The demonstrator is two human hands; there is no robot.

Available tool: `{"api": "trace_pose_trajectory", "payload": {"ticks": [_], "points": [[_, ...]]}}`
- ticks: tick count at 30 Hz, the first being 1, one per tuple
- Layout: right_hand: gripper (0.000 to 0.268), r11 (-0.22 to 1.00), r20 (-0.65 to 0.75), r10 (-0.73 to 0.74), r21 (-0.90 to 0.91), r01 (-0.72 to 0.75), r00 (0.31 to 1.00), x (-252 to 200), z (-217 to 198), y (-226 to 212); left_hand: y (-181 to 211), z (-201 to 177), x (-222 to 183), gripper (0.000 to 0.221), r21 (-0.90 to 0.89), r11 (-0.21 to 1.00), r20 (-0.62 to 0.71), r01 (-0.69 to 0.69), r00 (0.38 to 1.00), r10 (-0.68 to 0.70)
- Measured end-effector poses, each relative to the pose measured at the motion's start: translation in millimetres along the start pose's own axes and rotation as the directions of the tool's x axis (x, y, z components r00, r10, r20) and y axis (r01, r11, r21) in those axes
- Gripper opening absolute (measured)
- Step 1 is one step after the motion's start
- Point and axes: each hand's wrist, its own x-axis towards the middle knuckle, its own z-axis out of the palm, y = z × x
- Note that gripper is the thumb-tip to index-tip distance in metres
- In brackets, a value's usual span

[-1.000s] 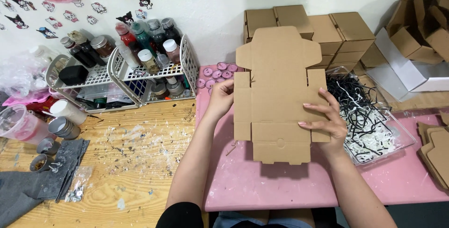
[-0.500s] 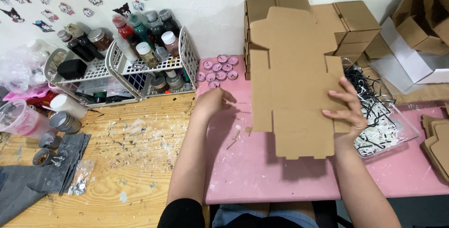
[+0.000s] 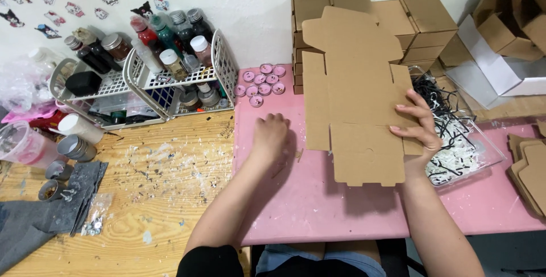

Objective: Assembling small cardboard boxes and filling them with shredded paper filler and packaged candles.

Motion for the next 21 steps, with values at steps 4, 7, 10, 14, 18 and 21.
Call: {"api": "trace_pose_trajectory", "payload": {"ticks": [4, 7, 10, 14, 18, 21], "points": [[0.012, 0.998, 0.010, 0.005, -0.066, -0.004, 1.000, 0.5, 2.1, -4.9, 42.0, 8.2, -23.7, 0.069, -0.023, 0.974, -0.251, -0.223, 0.945, 0.211], [0.011, 0.993, 0.056, -0.028, -0.109, 0.034, 0.998, -0.2, 4.3, -6.2, 47.3, 31.9, -25.2, 0.041, -0.239, 0.940, 0.115, -0.245, 0.954, 0.278], [0.011, 0.988, 0.074, -0.040, -0.143, 0.050, 0.996, 1.8, 7.2, -8.2, 26.6, 67.3, -10.6, 0.059, -0.230, 0.943, -0.187, -0.242, 0.962, 0.201], [0.014, 0.982, 0.098, -0.062, -0.170, 0.078, 0.993, 3.3, 7.3, -7.9, -6.2, 68.4, -4.6, 0.061, -0.115, 0.993, -0.207, -0.011, 0.978, -0.013], [0.019, 0.973, 0.113, -0.088, -0.204, 0.110, 0.990, 4.7, 8.5, -15.5, -18.1, 25.8, -10.2, 0.058, 0.027, 0.990, -0.223, 0.137, 0.966, -0.128], [0.020, 0.917, 0.081, -0.148, -0.361, 0.168, 0.986, -4.6, 4.0, -12.2, -5.2, -49.1, -23.4, 0.067, -0.783, 0.557, -0.176, -0.278, 0.957, 0.229]]}}
